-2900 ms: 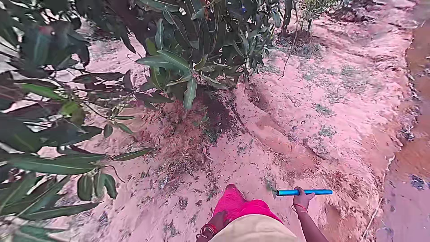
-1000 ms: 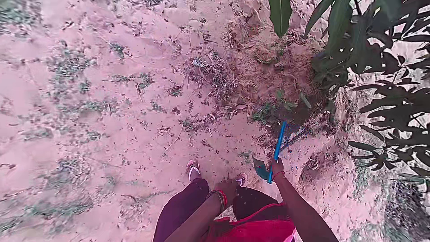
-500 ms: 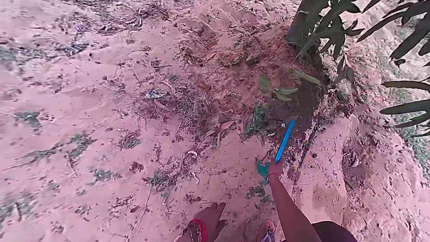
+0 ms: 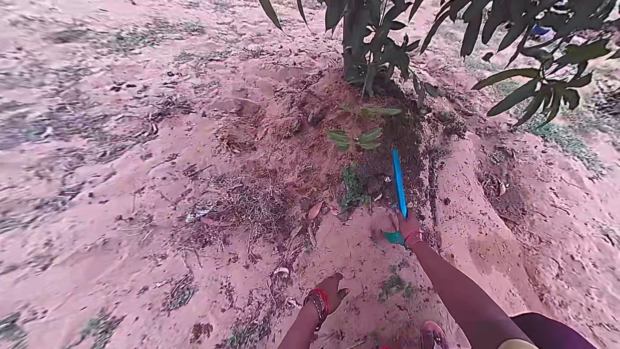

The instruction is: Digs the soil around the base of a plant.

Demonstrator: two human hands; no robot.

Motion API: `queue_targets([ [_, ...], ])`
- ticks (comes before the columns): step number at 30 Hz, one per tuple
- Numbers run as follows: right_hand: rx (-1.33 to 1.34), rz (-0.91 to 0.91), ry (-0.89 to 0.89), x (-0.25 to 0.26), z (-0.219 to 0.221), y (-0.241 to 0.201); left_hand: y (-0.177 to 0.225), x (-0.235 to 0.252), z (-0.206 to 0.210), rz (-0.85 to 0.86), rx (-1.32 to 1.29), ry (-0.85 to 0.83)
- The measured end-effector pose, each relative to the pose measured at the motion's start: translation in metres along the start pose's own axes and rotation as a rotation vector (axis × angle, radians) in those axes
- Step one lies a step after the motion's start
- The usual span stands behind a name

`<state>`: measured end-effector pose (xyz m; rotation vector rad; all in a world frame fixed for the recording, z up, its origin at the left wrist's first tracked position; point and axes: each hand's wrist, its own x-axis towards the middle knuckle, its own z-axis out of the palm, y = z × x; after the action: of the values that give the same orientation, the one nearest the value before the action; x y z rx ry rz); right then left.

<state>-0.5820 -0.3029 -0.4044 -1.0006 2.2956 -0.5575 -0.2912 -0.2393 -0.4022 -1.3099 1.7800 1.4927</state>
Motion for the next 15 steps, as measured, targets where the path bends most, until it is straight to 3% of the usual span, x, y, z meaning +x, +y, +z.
queue_targets([
  [4,0.033,-0.132,0.125,0.055,-0.074,-0.097,-0.001,-0.006,-0.007,-0.007,-0.086,0.065],
  [8,0.089,-0.092,-0.027,0.071,-0.122,-0.146,-0.007,-0.017,-0.005,0.008,-0.115,0.068],
  [11,0.138,0.0,-0.148,0.035,-0.092,-0.123,-0.011,-0.024,-0.012,-0.024,-0.105,0.128],
  [15,0.066,0.138,-0.191,-0.026,0.012,-0.047,0.004,-0.044,-0.016,0.015,-0.146,0.216],
])
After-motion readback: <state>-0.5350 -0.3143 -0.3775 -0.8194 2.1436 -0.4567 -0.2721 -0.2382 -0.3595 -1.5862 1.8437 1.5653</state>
